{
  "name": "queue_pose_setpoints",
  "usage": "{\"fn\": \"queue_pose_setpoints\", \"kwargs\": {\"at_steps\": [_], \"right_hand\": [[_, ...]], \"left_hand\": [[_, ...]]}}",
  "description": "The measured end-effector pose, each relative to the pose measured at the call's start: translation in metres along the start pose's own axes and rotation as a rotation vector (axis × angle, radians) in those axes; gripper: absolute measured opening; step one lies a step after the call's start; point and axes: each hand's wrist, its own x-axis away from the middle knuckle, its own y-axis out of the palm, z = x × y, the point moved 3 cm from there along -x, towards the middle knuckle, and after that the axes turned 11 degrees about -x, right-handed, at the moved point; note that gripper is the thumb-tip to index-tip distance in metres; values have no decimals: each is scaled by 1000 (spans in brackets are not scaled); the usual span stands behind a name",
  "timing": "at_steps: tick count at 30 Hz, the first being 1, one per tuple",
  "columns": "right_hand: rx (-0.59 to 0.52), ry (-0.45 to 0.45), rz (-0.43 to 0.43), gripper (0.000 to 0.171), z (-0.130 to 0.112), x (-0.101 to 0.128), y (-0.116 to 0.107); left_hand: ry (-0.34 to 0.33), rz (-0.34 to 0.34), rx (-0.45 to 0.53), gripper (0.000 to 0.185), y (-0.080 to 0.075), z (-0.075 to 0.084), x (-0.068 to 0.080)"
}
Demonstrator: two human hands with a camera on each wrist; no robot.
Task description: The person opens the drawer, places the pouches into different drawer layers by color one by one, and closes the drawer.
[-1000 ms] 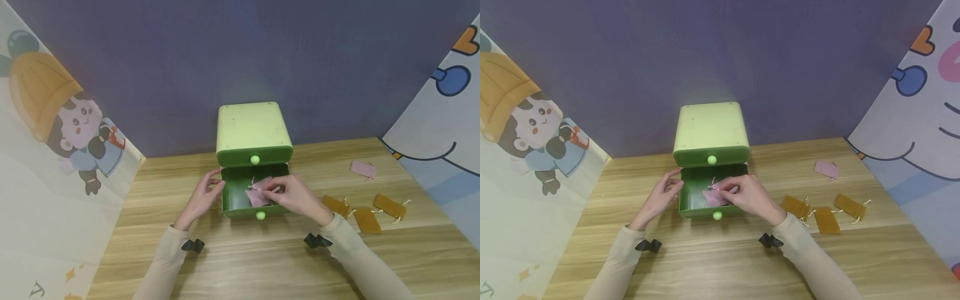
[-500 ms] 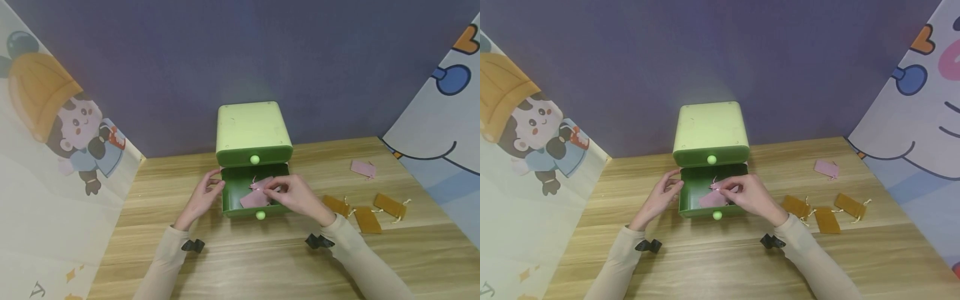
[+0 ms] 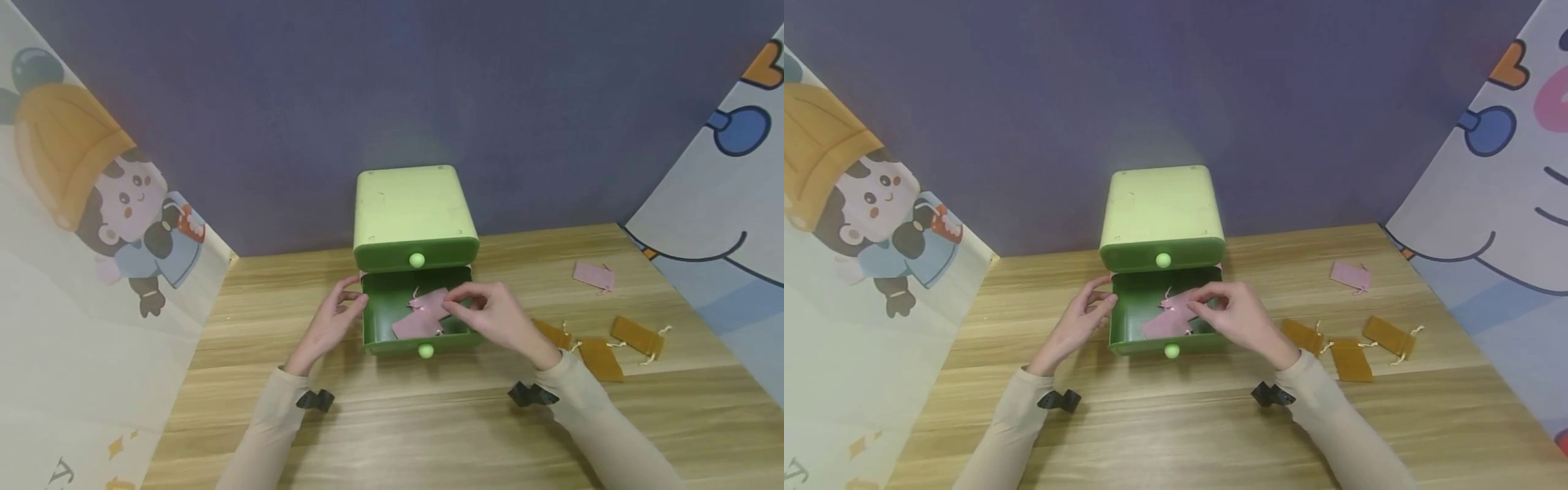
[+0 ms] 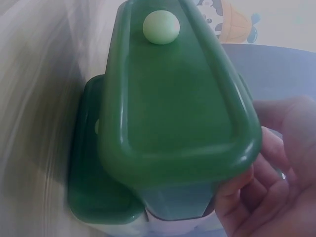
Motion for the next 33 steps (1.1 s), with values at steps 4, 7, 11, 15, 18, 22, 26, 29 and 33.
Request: {"fn": "queue_pose_setpoints", "kwargs": {"at_steps": [4,7,11,15,18,22,26,29,33], "right_hand": [[-24,27,22,12,3,3,-5],[-22,31,41,12,4,4,-9],[-23,37,63,10,7,6,-13],[-39,68,73,12,9,8,-17],[-36,83,80,15,10,9,-21],[-1,85,99,14,12,11,-26],[39,79,127,11,16,12,-31],[52,72,141,9,18,13,-35],[57,66,146,10,20,14,-39]], "left_hand": [[-2,-2,6,59,0,0,0],[0,-1,9,59,0,0,0],[3,-3,11,59,0,0,0],[7,-5,9,59,-1,1,0],[8,-5,7,59,-1,-1,0],[8,-2,3,59,0,-2,-1],[7,2,3,58,0,-2,0],[-2,3,9,58,0,-1,0],[-3,-1,10,58,0,-1,-1]]}}
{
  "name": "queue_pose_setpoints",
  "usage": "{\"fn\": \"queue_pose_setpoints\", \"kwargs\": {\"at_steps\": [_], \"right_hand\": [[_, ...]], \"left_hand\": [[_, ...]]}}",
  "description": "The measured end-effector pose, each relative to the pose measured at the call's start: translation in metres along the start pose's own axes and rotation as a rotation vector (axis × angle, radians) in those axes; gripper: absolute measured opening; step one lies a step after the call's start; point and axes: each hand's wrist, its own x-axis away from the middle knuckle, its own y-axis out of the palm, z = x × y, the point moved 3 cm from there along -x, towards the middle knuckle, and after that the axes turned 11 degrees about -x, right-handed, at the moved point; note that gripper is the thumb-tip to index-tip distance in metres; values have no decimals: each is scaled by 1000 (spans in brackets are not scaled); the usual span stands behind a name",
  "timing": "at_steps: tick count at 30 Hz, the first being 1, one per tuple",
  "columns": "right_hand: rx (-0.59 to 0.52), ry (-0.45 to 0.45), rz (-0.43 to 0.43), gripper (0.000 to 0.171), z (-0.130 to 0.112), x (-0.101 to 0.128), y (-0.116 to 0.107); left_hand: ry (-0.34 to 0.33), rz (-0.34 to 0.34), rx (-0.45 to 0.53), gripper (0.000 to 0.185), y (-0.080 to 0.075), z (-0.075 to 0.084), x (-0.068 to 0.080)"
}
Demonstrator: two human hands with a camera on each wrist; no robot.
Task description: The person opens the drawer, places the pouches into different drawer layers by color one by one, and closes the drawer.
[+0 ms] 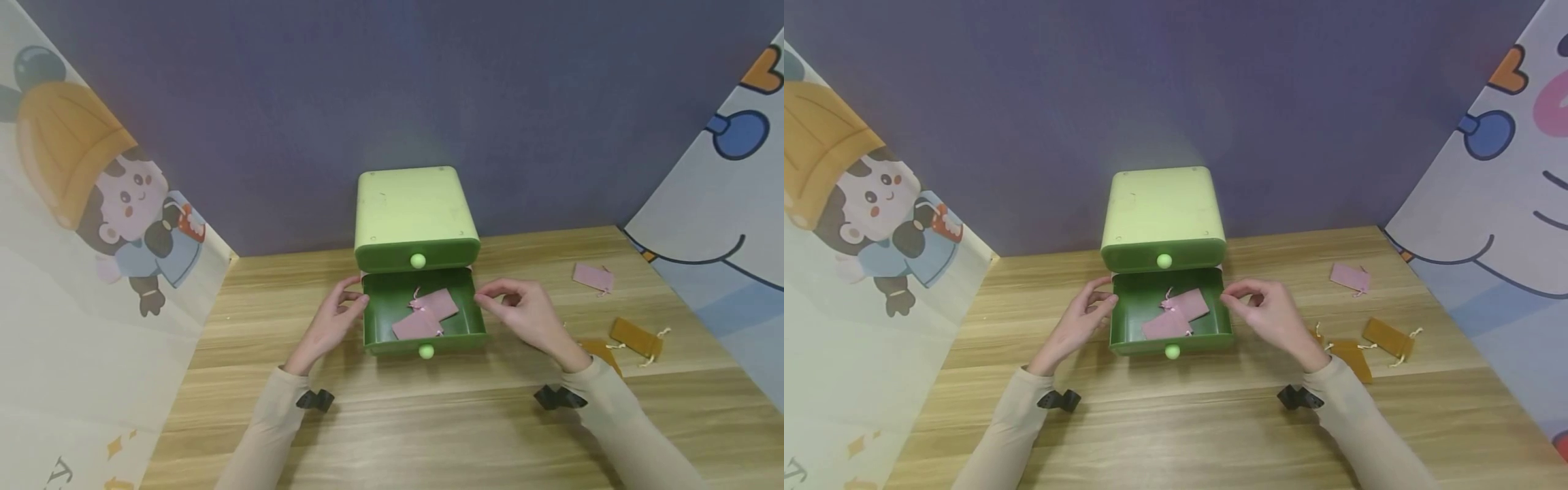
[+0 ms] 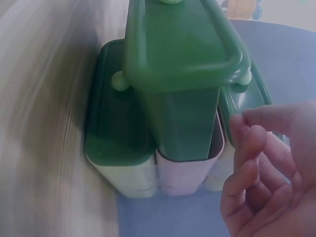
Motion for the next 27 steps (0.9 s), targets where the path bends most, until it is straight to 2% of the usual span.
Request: {"fn": "queue_pose_setpoints", "kwargs": {"at_steps": [7,18,27], "right_hand": [[-2,12,6,16,5,3,-7],[38,-14,60,12,18,6,-16],[33,14,55,17,26,8,-25]], "left_hand": [[-1,0,4,58,0,-1,-1],[13,-5,-1,58,-1,2,1],[10,-5,3,58,-1,2,0]]}}
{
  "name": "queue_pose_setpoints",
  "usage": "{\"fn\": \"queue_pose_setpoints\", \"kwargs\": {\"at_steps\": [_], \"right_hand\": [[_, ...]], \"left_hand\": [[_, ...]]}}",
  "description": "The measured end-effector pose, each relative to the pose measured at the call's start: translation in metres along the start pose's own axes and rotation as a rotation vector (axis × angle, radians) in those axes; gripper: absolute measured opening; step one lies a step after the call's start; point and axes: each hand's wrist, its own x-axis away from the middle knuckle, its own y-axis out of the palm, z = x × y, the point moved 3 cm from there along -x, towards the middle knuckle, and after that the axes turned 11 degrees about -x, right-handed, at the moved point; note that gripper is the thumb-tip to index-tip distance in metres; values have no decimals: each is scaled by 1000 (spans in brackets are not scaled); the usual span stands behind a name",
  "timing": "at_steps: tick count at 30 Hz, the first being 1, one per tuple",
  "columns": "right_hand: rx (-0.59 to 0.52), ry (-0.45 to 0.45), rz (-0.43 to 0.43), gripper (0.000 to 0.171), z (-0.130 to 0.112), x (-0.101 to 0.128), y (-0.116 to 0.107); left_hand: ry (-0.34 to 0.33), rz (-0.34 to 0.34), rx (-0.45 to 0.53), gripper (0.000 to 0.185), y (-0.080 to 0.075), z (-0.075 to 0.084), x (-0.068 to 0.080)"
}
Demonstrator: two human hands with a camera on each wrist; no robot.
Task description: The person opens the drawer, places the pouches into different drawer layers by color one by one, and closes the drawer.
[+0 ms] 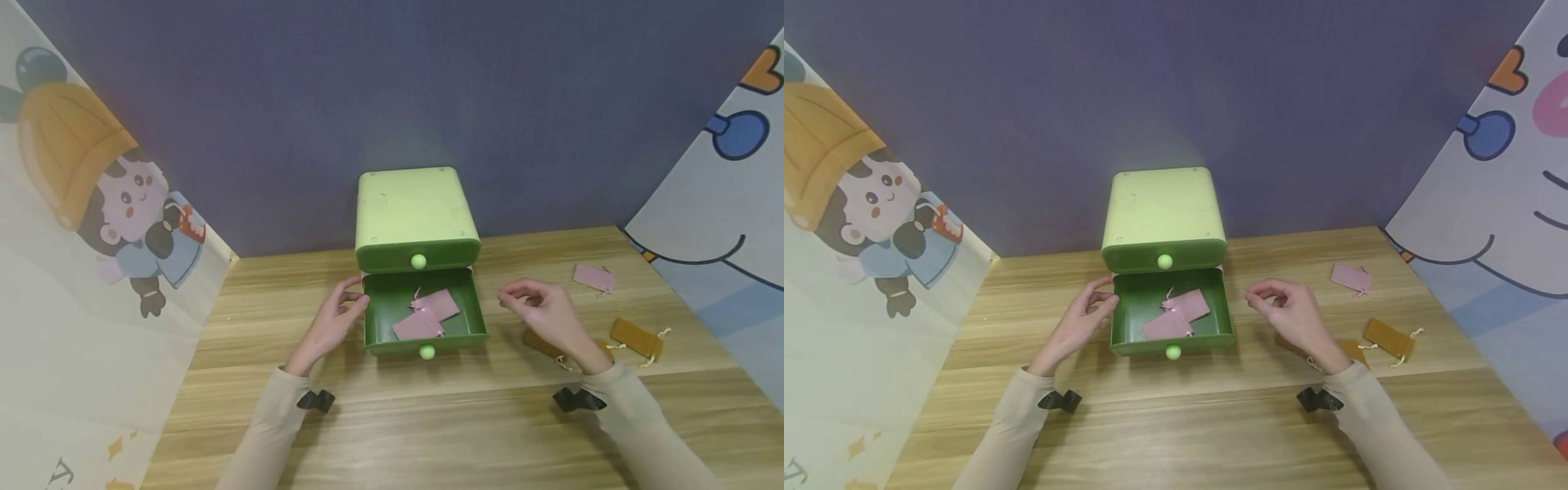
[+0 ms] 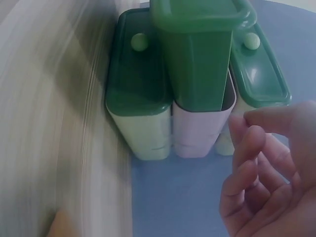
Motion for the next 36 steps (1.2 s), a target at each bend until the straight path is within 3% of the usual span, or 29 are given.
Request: {"fn": "queue_pose_setpoints", "kwargs": {"at_steps": [21,36], "right_hand": [[-11,83,19,25,23,-3,-28],[40,131,37,32,38,-6,-41]], "left_hand": [[-3,-1,2,58,0,1,1],[2,-1,-6,58,0,1,1]]}}
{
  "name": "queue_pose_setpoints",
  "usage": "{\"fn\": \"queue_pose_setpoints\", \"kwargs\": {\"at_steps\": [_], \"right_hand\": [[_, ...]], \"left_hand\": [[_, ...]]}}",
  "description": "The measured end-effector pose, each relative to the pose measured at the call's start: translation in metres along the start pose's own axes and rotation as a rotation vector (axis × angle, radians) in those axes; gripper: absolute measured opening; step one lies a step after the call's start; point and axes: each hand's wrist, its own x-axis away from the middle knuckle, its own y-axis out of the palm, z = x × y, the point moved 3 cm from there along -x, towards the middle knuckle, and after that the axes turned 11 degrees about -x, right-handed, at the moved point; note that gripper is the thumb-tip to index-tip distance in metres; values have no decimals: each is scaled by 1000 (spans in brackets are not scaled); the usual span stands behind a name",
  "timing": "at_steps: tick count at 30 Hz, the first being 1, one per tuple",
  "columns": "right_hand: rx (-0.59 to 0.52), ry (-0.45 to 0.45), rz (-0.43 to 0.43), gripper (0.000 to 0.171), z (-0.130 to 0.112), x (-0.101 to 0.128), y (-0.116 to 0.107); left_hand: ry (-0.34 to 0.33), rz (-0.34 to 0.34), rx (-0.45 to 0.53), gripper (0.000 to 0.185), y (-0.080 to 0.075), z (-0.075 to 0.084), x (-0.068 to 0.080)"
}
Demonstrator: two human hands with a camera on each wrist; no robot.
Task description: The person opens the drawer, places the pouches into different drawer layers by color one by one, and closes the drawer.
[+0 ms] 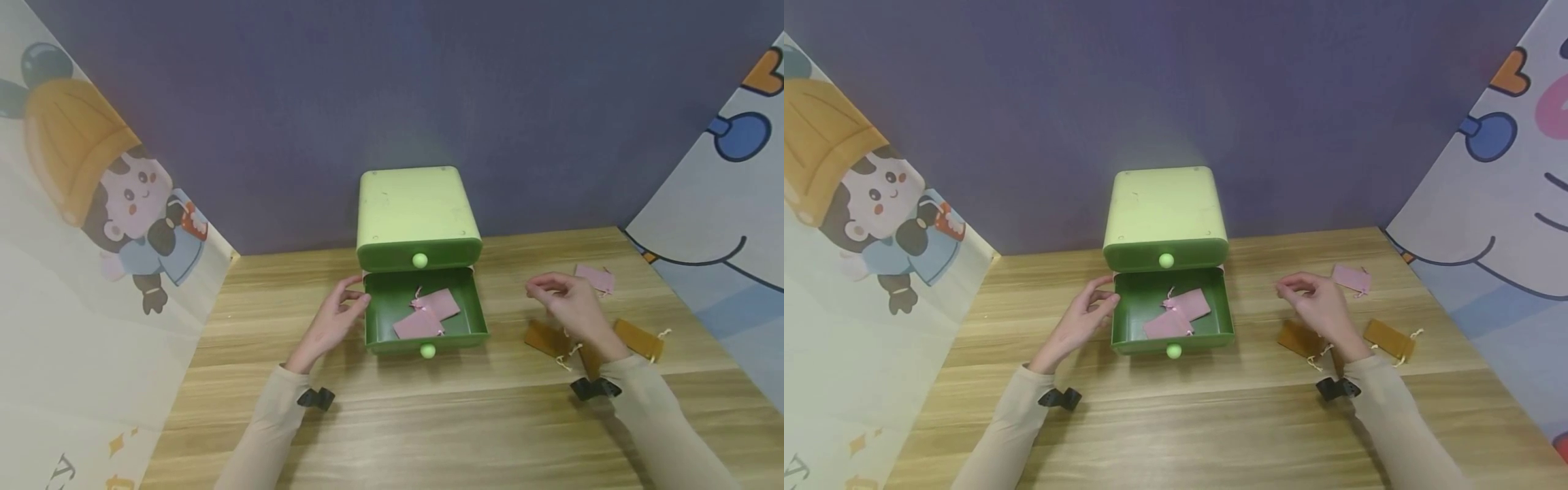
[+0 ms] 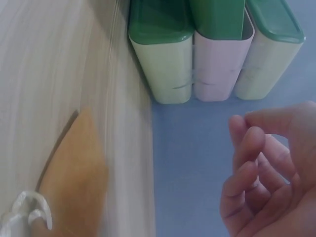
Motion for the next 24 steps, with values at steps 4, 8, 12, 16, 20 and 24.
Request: {"fn": "queue_pose_setpoints", "kwargs": {"at_steps": [4,8,12,16,20,24], "right_hand": [[9,26,0,34,3,-1,-3],[10,36,-10,36,8,-2,-7],[15,34,-11,36,14,-4,-11],[35,30,2,33,21,-6,-16],[44,35,7,33,27,-7,-22],[42,35,34,33,34,-9,-29]], "left_hand": [[2,0,-6,58,0,0,-1],[-3,-2,-9,59,0,-1,-1],[-8,-2,-5,58,-1,0,0],[4,-5,-4,59,-1,-1,-1],[8,-6,-5,59,-1,-2,-2],[13,-6,-6,59,-1,-1,-1]]}}
